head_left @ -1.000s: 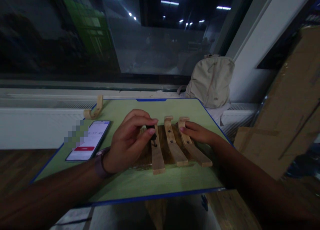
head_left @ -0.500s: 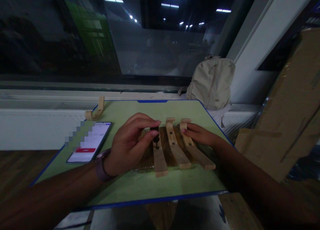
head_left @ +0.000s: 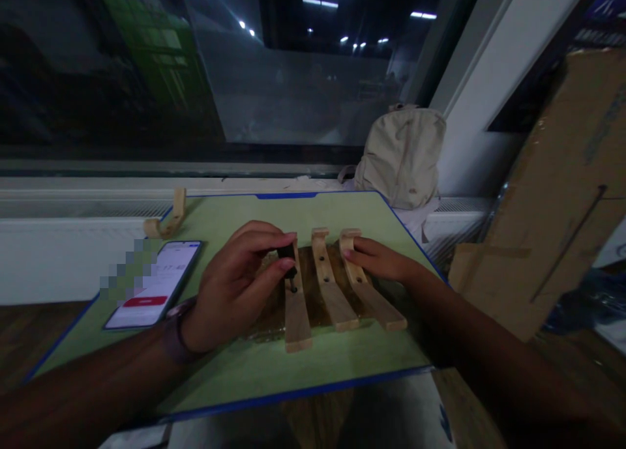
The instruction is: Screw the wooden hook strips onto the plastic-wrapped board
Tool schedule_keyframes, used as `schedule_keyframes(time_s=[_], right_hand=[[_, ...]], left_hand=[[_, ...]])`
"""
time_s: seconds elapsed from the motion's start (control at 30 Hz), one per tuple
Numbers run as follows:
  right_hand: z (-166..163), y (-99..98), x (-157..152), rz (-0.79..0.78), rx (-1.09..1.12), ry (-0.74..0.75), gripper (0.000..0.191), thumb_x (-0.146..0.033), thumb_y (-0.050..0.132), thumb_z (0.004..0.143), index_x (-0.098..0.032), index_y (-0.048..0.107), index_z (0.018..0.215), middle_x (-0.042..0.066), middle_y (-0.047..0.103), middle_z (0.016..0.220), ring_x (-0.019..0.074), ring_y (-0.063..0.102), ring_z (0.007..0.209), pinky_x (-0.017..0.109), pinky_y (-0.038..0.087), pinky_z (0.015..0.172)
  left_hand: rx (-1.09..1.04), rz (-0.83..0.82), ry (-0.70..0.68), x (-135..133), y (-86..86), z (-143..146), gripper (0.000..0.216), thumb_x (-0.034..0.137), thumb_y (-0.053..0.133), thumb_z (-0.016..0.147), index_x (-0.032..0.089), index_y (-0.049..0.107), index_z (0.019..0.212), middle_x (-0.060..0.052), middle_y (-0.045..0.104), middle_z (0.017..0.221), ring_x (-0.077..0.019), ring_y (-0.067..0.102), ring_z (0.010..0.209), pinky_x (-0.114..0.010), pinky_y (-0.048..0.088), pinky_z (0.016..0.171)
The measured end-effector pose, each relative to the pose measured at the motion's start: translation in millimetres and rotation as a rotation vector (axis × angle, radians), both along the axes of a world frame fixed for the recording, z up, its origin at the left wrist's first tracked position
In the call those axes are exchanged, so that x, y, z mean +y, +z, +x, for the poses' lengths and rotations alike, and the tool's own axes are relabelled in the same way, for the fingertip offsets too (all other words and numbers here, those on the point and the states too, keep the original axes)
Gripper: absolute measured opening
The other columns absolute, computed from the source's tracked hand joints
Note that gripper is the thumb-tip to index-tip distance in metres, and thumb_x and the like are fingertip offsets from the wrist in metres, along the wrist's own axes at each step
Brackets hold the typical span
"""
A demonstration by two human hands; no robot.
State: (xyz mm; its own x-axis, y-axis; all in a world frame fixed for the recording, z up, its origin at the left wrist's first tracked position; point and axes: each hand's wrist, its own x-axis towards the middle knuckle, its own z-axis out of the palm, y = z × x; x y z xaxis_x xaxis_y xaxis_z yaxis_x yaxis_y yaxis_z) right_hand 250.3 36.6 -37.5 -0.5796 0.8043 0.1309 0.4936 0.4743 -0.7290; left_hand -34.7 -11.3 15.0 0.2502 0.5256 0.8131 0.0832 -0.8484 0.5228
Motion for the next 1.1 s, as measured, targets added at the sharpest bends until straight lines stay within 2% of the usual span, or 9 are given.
schedule_keyframes(time_s=[0.2, 0.3, 0.53, 0.67, 0.77, 0.93, 1.1], right_hand=[[1, 0.7, -2, -0.021, -0.006, -0.046, 0.042, -0.048, 0.048, 0.101, -0.018, 0.070, 0.120, 0.011, 0.073, 0.126, 0.0299, 0.066, 0.117, 0.048, 0.048, 0.106], [0, 0.8, -1, -0.016, -0.003, -0.032, 0.041, -0.047, 0.048, 0.101, -0.018, 0.071, 0.117, 0.012, 0.074, 0.124, 0.0290, 0.067, 0.115, 0.046, 0.050, 0.104], [-1, 3.8, -1, -0.006, 0.011, -0.007, 0.043, -0.048, 0.048, 0.101, -0.019, 0.069, 0.124, 0.010, 0.071, 0.131, 0.0288, 0.065, 0.121, 0.048, 0.049, 0.108], [0, 4.1, -2, -0.021, 0.007, -0.036, 0.045, -0.051, 0.049, 0.100, -0.019, 0.070, 0.125, 0.011, 0.071, 0.132, 0.0305, 0.065, 0.123, 0.050, 0.048, 0.109], [1, 3.7, -3, -0.036, 0.014, -0.042, 0.046, -0.053, 0.049, 0.100, -0.020, 0.070, 0.123, 0.011, 0.072, 0.130, 0.0308, 0.066, 0.121, 0.051, 0.049, 0.108], [2, 3.3, -4, -0.045, 0.026, -0.038, 0.048, -0.053, 0.048, 0.100, -0.019, 0.070, 0.125, 0.011, 0.071, 0.131, 0.0312, 0.066, 0.121, 0.052, 0.048, 0.108], [0, 4.0, -3, -0.054, 0.011, -0.046, 0.045, -0.051, 0.050, 0.100, -0.017, 0.072, 0.119, 0.011, 0.074, 0.123, 0.0298, 0.068, 0.115, 0.049, 0.050, 0.106]], left_hand=[[0.038, 0.013, 0.004, 0, -1.0, -1, 0.037, 0.006, 0.067, 0.088, 0.026, 0.068, 0.119, -0.003, 0.067, 0.099, -0.0139, 0.065, 0.094, -0.025, 0.054, 0.080], [0.029, 0.010, 0.007, 3, -1.8, -1, 0.040, 0.006, 0.068, 0.087, 0.026, 0.067, 0.122, -0.003, 0.065, 0.103, -0.0132, 0.064, 0.097, -0.024, 0.054, 0.083], [0.035, 0.063, -0.028, -2, 4.5, -3, 0.032, 0.004, 0.070, 0.086, 0.024, 0.069, 0.112, -0.002, 0.067, 0.097, -0.0122, 0.065, 0.091, -0.024, 0.055, 0.077], [0.115, 0.086, -0.082, -9, 4.2, -4, 0.035, 0.003, 0.066, 0.088, 0.021, 0.067, 0.118, -0.005, 0.069, 0.101, -0.0140, 0.067, 0.096, -0.026, 0.056, 0.083], [0.087, 0.048, -0.086, -5, -0.4, -2, 0.039, 0.003, 0.063, 0.089, 0.022, 0.064, 0.123, -0.006, 0.068, 0.107, -0.0153, 0.067, 0.101, -0.028, 0.056, 0.085], [-0.046, 0.059, -0.007, 8, -5.1, 1, 0.036, 0.006, 0.069, 0.086, 0.024, 0.067, 0.118, -0.003, 0.065, 0.100, -0.0142, 0.064, 0.095, -0.027, 0.055, 0.081], [0.002, 0.060, -0.021, 4, -1.5, 1, 0.036, 0.007, 0.068, 0.087, 0.025, 0.068, 0.118, -0.003, 0.066, 0.095, -0.0139, 0.064, 0.088, -0.027, 0.053, 0.075]])
